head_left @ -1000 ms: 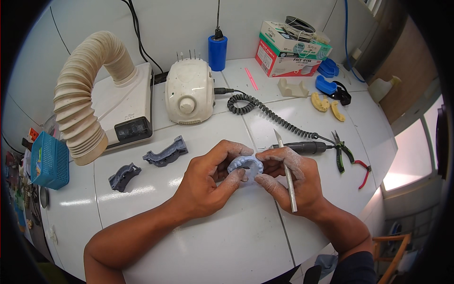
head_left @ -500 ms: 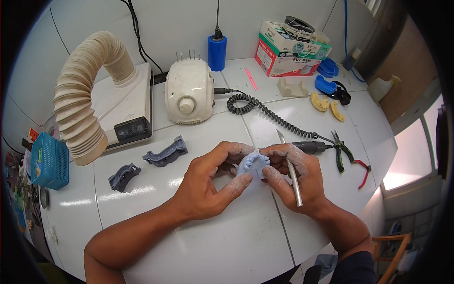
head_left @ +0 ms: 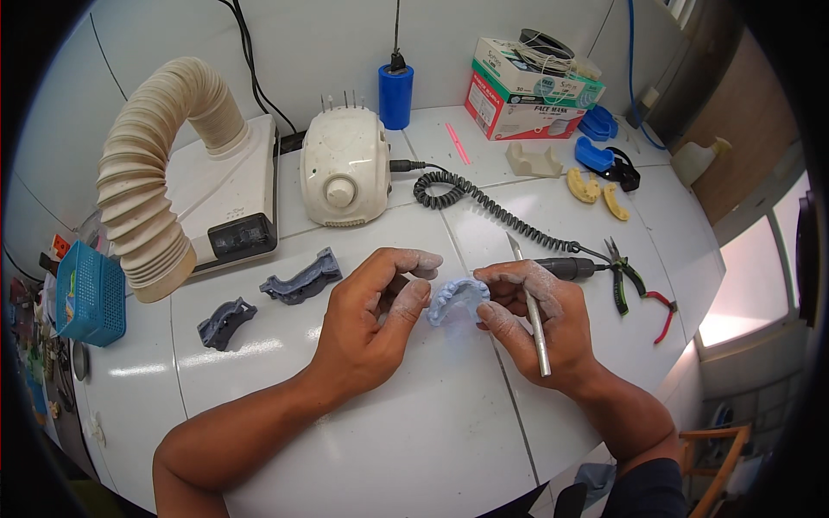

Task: Carving and refining a plaster dental cast using a metal carving tool at a laboratory bench.

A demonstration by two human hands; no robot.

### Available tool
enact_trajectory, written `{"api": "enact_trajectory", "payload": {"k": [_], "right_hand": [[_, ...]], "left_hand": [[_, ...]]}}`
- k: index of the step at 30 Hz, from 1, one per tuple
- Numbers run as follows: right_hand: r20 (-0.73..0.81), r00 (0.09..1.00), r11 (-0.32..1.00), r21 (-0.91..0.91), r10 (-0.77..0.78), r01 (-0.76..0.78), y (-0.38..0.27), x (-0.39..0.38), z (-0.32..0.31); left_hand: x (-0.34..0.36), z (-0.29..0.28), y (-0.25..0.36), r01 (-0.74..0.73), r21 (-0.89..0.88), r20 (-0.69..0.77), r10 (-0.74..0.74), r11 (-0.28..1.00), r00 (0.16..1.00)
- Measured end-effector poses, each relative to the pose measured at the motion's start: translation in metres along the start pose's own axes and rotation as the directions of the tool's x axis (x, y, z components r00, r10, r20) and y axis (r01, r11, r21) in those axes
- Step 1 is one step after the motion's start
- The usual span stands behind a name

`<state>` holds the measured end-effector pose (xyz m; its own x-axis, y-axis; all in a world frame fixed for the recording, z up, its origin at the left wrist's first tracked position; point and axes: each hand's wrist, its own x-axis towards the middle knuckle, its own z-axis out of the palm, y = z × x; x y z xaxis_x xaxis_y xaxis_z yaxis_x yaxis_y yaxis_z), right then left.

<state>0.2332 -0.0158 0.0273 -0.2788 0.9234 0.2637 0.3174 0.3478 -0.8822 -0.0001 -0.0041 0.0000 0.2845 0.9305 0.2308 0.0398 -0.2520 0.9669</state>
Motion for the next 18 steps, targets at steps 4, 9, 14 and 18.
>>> {"api": "enact_trajectory", "payload": {"k": [4, 9, 14, 18], "right_hand": [[-0.001, 1.000, 1.000, -0.006, 0.011, -0.011, -0.004, 0.000, 0.000], [-0.005, 0.999, 0.998, -0.037, -0.045, 0.044, 0.000, 0.000, -0.002], [0.010, 0.998, 0.998, 0.013, 0.058, -0.058, -0.009, 0.001, -0.004], [0.024, 0.994, 0.992, 0.059, 0.109, -0.110, -0.010, 0.002, -0.007]], "left_hand": [[0.003, -0.002, 0.012, -0.114, 0.053, 0.233, 0.098, 0.992, 0.967], [0.003, -0.002, 0.009, -0.128, 0.078, 0.288, 0.101, 0.989, 0.952], [0.003, 0.000, 0.007, -0.141, 0.095, 0.265, 0.112, 0.985, 0.958], [0.002, -0.004, 0.013, -0.027, 0.114, 0.318, -0.011, 0.993, 0.948]]}}
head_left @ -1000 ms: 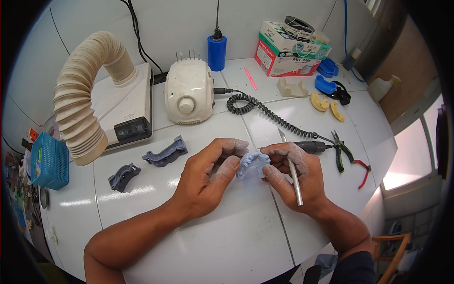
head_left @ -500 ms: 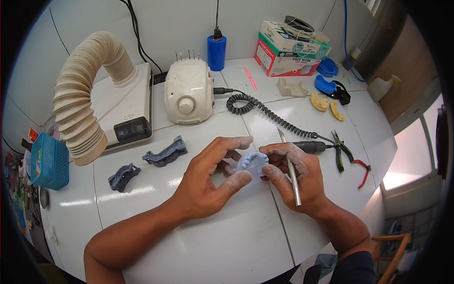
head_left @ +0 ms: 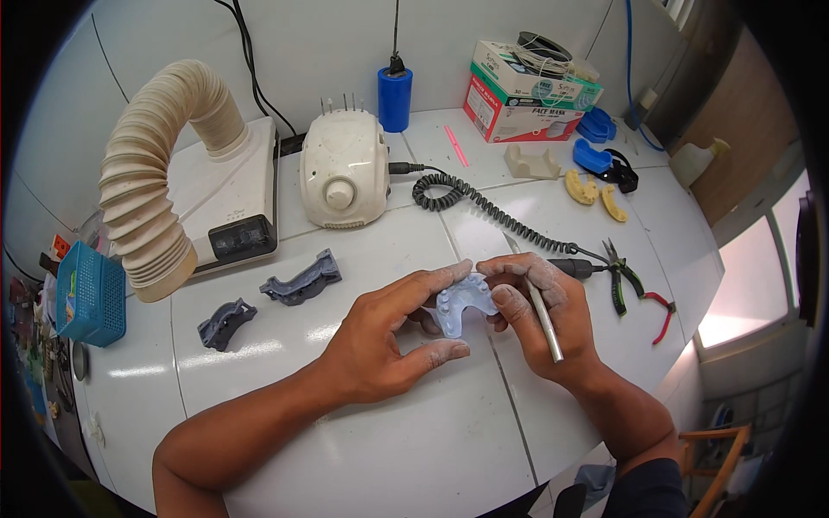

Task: Carving and refining a plaster dental cast using a metal carving tool at a laboratory bench.

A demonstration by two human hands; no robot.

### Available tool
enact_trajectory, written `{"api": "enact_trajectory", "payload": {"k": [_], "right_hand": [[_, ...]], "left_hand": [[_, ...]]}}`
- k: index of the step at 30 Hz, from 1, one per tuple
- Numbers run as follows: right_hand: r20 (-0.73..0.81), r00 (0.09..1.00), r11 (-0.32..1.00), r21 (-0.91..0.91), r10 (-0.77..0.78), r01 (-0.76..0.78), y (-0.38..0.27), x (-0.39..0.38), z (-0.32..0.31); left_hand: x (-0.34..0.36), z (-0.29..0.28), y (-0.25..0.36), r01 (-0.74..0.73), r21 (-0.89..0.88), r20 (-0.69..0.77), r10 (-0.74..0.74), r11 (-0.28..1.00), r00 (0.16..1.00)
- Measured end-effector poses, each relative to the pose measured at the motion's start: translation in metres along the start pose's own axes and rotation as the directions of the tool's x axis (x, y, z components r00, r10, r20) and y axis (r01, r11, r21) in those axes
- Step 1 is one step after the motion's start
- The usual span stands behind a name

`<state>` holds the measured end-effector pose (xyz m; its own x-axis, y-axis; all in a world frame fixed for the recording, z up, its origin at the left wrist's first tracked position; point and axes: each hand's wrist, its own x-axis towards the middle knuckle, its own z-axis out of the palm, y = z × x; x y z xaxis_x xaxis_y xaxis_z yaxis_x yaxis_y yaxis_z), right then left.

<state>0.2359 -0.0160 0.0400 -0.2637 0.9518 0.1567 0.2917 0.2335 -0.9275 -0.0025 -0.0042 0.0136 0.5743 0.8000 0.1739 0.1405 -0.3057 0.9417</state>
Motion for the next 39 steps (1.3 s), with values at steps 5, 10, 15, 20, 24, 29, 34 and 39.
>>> {"api": "enact_trajectory", "payload": {"k": [5, 10, 15, 20, 24, 29, 34, 39], "right_hand": [[0.006, 1.000, 0.999, 0.030, 0.015, -0.015, -0.003, -0.001, 0.001], [0.020, 1.000, 0.999, 0.045, -0.007, 0.006, 0.000, -0.003, 0.000], [0.005, 1.000, 0.995, 0.097, -0.022, 0.021, 0.003, -0.002, 0.005], [-0.120, 0.991, 0.976, 0.201, -0.065, 0.089, 0.005, -0.002, 0.006], [-0.156, 0.943, 0.920, 0.221, -0.294, 0.323, 0.015, -0.001, -0.003], [-0.093, 0.935, 0.938, 0.032, -0.342, 0.346, 0.008, -0.004, 0.001], [-0.062, 0.958, 0.956, 0.077, -0.279, 0.283, 0.005, -0.003, 0.001], [-0.072, 0.968, 0.959, 0.138, -0.242, 0.250, 0.006, -0.004, 0.004]], "left_hand": [[-0.001, 0.002, -0.001, 0.008, -0.069, -0.013, -0.009, 0.998, 1.000], [0.003, 0.009, -0.010, -0.185, 0.006, -0.106, 0.185, 0.983, 0.977], [0.001, 0.006, -0.011, -0.152, 0.020, -0.078, 0.153, 0.988, 0.985], [-0.001, 0.004, -0.001, 0.072, -0.120, -0.074, -0.081, 0.990, 0.994], [0.000, 0.009, -0.010, -0.082, -0.109, -0.181, 0.061, 0.991, 0.982], [0.000, 0.009, -0.014, -0.076, -0.068, -0.179, 0.062, 0.995, 0.982], [-0.002, 0.006, -0.007, 0.008, -0.046, -0.158, -0.015, 0.999, 0.987], [-0.002, 0.005, -0.001, 0.093, -0.028, -0.109, -0.096, 0.995, 0.989]]}}
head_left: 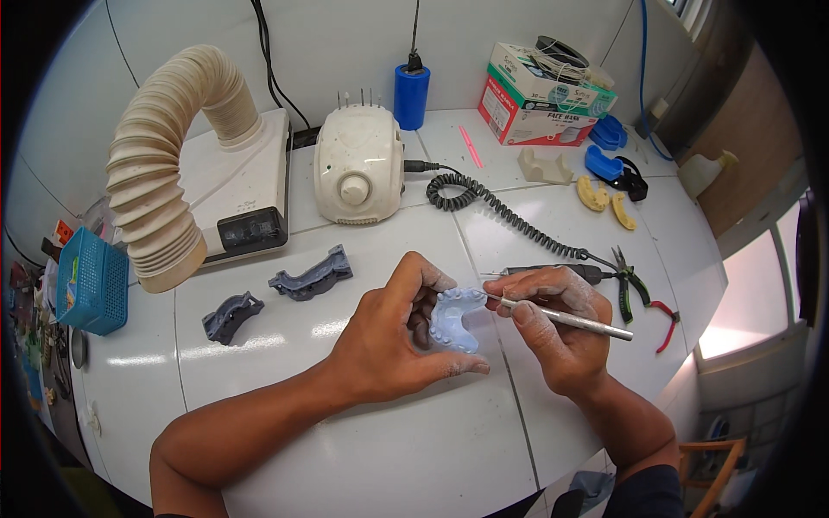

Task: Carving and refining a plaster dental cast using a metal carving tool at a laboratory bench.

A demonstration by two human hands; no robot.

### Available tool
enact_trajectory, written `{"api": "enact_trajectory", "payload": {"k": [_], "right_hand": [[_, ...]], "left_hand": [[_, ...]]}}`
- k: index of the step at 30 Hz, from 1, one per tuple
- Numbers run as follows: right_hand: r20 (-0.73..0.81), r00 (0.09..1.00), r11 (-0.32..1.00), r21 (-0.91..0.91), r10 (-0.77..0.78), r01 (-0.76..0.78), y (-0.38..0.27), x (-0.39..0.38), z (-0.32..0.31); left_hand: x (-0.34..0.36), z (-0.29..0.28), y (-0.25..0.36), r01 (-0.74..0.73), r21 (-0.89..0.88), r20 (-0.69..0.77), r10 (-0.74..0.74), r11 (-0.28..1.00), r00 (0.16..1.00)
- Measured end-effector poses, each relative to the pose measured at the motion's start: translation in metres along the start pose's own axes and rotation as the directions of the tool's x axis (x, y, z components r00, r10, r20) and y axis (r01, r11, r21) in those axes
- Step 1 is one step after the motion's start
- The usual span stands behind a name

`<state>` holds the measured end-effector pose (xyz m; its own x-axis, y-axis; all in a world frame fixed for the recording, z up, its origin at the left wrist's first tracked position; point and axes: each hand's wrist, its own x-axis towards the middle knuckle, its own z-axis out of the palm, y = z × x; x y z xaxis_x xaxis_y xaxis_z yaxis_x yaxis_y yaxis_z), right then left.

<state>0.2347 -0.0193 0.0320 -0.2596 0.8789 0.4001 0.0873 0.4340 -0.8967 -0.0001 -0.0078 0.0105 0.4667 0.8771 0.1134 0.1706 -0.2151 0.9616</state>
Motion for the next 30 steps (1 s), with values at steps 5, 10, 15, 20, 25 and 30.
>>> {"api": "enact_trajectory", "payload": {"k": [5, 10, 15, 20, 25, 30], "right_hand": [[0.024, 0.998, 0.998, -0.012, 0.056, -0.056, -0.0047, 0.0017, -0.0019], [0.053, 0.998, 1.000, 0.016, -0.028, 0.027, -0.0006, 0.0015, -0.0022], [0.026, 0.998, 0.995, 0.076, 0.057, -0.059, -0.0055, 0.0008, -0.0002], [0.035, 0.997, 0.996, 0.051, 0.072, -0.073, -0.0073, 0.0006, -0.0017], [0.096, 0.995, 0.990, -0.129, -0.035, 0.048, -0.0022, 0.0021, -0.0027], [0.023, 1.000, 0.999, -0.051, -0.014, 0.015, -0.0033, 0.0007, 0.0018]], "left_hand": [[-0.0007, -0.0007, 0.0020, -0.012, 0.036, -0.018, 0.013, 0.999, 1.000], [-0.0002, 0.0001, 0.0013, -0.010, 0.024, -0.030, 0.010, 1.000, 0.999], [-0.0004, -0.0003, 0.0021, -0.008, 0.030, -0.042, 0.010, 1.000, 0.999], [-0.0005, 0.0000, 0.0024, -0.027, 0.047, -0.045, 0.029, 0.999, 0.999], [-0.0007, -0.0003, 0.0025, -0.014, 0.051, -0.037, 0.016, 0.999, 0.999], [-0.0008, 0.0002, 0.0014, -0.022, 0.037, -0.040, 0.024, 0.999, 0.999]]}}
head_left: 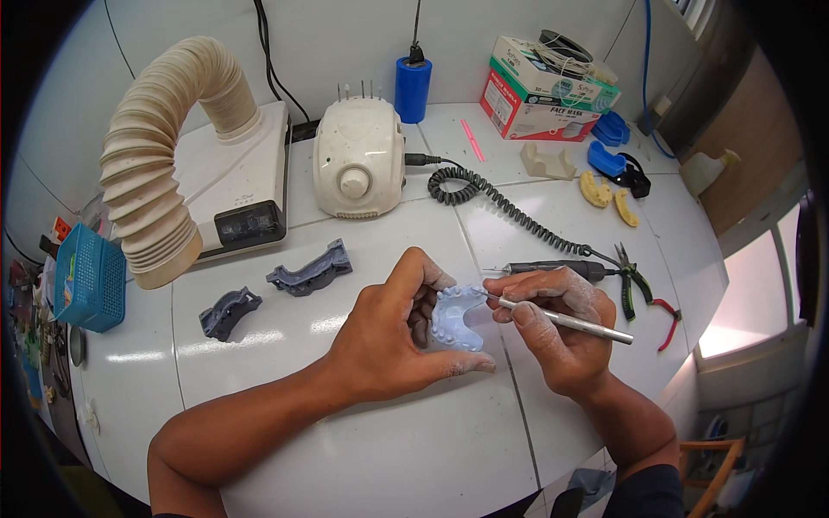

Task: Carving and refining a plaster dental cast using a metal carving tool at a laboratory bench.

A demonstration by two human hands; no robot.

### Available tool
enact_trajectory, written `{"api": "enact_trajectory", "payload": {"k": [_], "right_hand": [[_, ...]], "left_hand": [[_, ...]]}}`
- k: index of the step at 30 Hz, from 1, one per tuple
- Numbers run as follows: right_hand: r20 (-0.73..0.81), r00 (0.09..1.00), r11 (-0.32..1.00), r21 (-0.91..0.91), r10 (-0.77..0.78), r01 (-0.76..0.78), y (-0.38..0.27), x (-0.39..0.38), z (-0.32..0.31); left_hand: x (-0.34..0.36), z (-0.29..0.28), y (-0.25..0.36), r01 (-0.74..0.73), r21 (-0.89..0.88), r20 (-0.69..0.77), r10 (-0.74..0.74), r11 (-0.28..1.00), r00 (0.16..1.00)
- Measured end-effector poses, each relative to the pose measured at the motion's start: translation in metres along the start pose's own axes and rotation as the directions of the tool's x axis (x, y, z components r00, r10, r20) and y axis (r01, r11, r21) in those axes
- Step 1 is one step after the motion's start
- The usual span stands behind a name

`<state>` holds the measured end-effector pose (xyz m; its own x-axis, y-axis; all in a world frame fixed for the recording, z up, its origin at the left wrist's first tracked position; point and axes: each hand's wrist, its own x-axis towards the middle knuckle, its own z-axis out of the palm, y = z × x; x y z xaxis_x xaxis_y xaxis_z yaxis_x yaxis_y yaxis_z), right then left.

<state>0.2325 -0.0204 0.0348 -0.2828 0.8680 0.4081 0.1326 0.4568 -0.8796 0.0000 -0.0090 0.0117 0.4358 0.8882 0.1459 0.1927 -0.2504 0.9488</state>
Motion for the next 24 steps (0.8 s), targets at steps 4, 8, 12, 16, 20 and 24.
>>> {"api": "enact_trajectory", "payload": {"k": [4, 8, 12, 16, 20, 24], "right_hand": [[-0.028, 0.998, 0.997, 0.056, 0.059, -0.057, -0.0020, -0.0006, -0.0006], [0.034, 0.998, 0.998, -0.038, -0.046, 0.047, 0.0024, 0.0000, -0.0051], [0.048, 0.998, 0.999, -0.032, -0.039, 0.040, 0.0027, 0.0007, -0.0045], [0.049, 0.998, 0.999, -0.021, -0.025, 0.026, 0.0030, 0.0009, -0.0036], [0.044, 0.998, 0.999, -0.017, -0.034, 0.034, 0.0031, 0.0002, -0.0033], [0.059, 0.997, 0.998, -0.041, -0.041, 0.043, 0.0014, 0.0014, -0.0046]], "left_hand": [[-0.0001, -0.0005, -0.0005, -0.002, 0.013, 0.007, 0.002, 1.000, 1.000], [0.0002, -0.0004, -0.0008, -0.018, 0.010, -0.002, 0.018, 1.000, 1.000], [0.0001, -0.0008, -0.0003, -0.013, -0.012, -0.002, 0.013, 1.000, 1.000], [0.0001, -0.0014, 0.0000, -0.008, -0.005, 0.006, 0.008, 1.000, 1.000], [-0.0009, -0.0010, 0.0000, -0.009, 0.000, 0.004, 0.009, 1.000, 1.000], [-0.0004, -0.0017, 0.0022, 0.017, -0.017, 0.011, -0.017, 1.000, 1.000]]}}
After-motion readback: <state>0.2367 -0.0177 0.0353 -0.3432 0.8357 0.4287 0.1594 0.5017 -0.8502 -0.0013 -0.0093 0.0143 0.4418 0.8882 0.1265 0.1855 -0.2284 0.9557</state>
